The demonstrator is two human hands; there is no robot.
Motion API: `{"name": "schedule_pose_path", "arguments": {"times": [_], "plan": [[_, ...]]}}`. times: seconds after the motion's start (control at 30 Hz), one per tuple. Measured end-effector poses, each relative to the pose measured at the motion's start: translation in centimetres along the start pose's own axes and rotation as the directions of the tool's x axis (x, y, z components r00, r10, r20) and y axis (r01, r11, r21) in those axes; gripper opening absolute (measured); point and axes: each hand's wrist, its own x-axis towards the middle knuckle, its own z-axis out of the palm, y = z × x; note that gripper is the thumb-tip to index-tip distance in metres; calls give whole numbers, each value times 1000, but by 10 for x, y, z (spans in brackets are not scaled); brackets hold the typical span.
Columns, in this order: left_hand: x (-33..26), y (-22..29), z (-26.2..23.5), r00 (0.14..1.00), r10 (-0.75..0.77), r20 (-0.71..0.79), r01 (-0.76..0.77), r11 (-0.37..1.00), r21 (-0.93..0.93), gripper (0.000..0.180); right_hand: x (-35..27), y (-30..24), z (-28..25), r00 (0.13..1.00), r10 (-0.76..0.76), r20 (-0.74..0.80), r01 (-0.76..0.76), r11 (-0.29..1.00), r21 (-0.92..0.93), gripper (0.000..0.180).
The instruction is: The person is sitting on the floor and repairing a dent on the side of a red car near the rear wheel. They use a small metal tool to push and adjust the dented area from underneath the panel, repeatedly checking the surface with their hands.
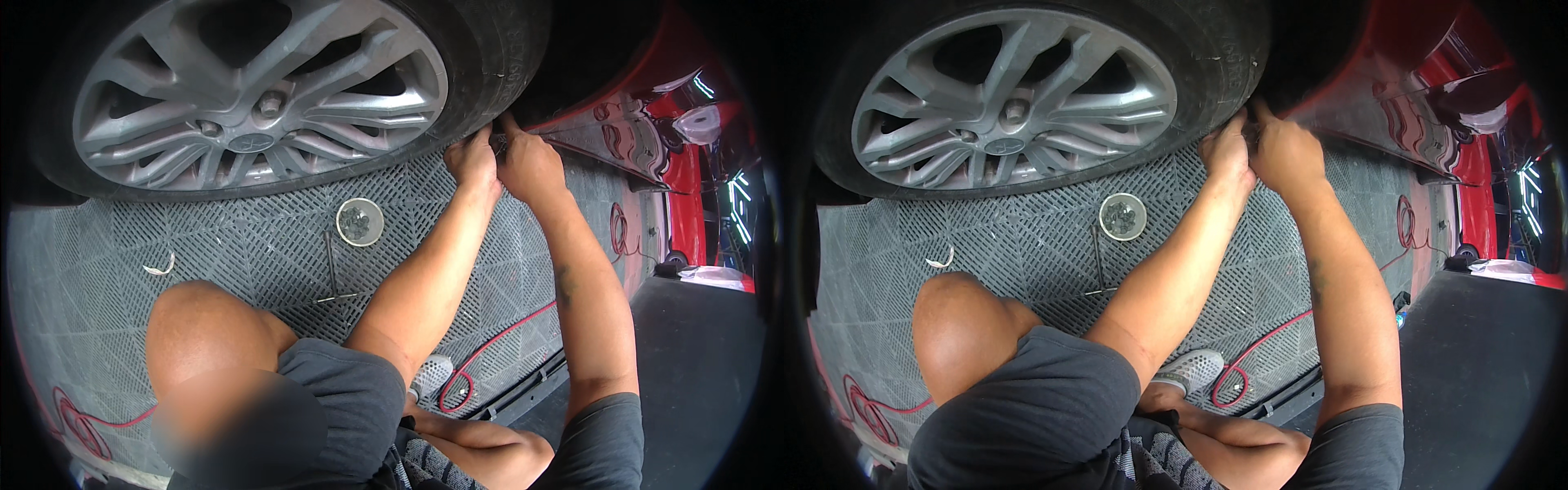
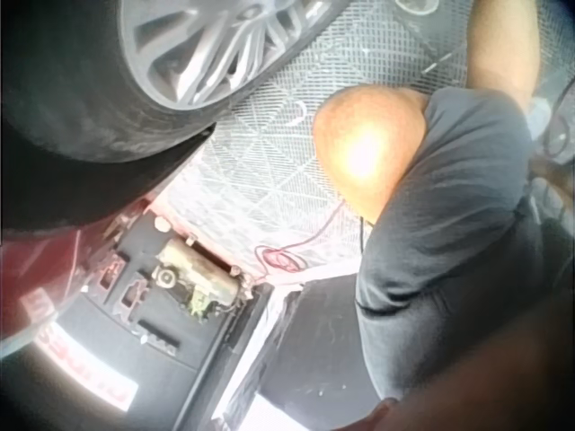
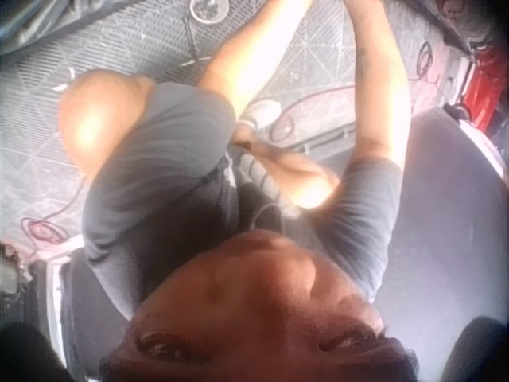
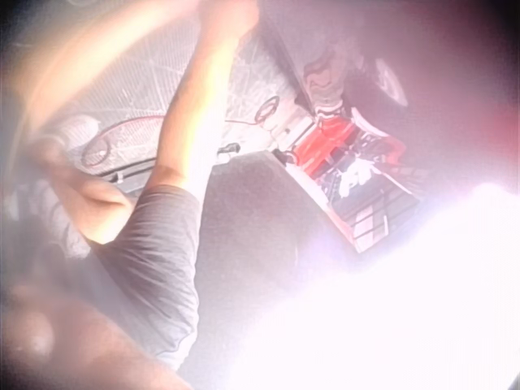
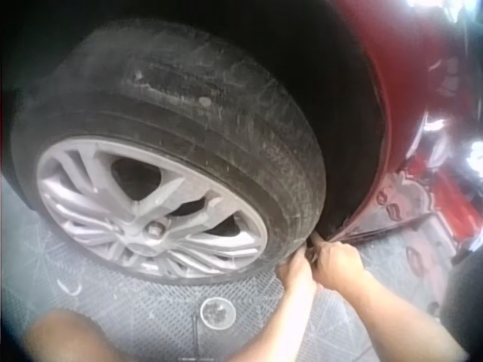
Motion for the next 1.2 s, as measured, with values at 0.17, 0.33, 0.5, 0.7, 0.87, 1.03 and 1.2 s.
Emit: {"name": "schedule_pose_path", "arguments": {"times": [0.17,0.33,0.5,0.7,0.87,1.03,1.2], "plan": [[-7,7,11,998,-25,-63,25,1000,-4,31,1,3,0,1000,4,2,-4,1000,-21,57],[-7,7,16,992,5,-126,-7,1000,-13,26,1,3,0,1000,-22,0,22,999,-41,59],[-4,4,18,992,3,-129,-5,1000,-13,27,3,2,-6,997,26,79,-24,999,-27,69],[-2,-6,11,995,89,-42,-90,996,-22,30,3,4,4,1000,-11,-9,11,1000,-13,57],[4,-9,3,998,62,7,-63,996,70,30,0,8,8,999,-22,-27,23,1000,16,58],[20,-13,-8,990,94,102,-100,993,58,24,-1,-2,-4,1000,-23,21,24,1000,-9,75],[10,-15,-13,997,-69,23,62,972,227,25,-87,13,-39,995,-103,13,97,967,236,63]]}}
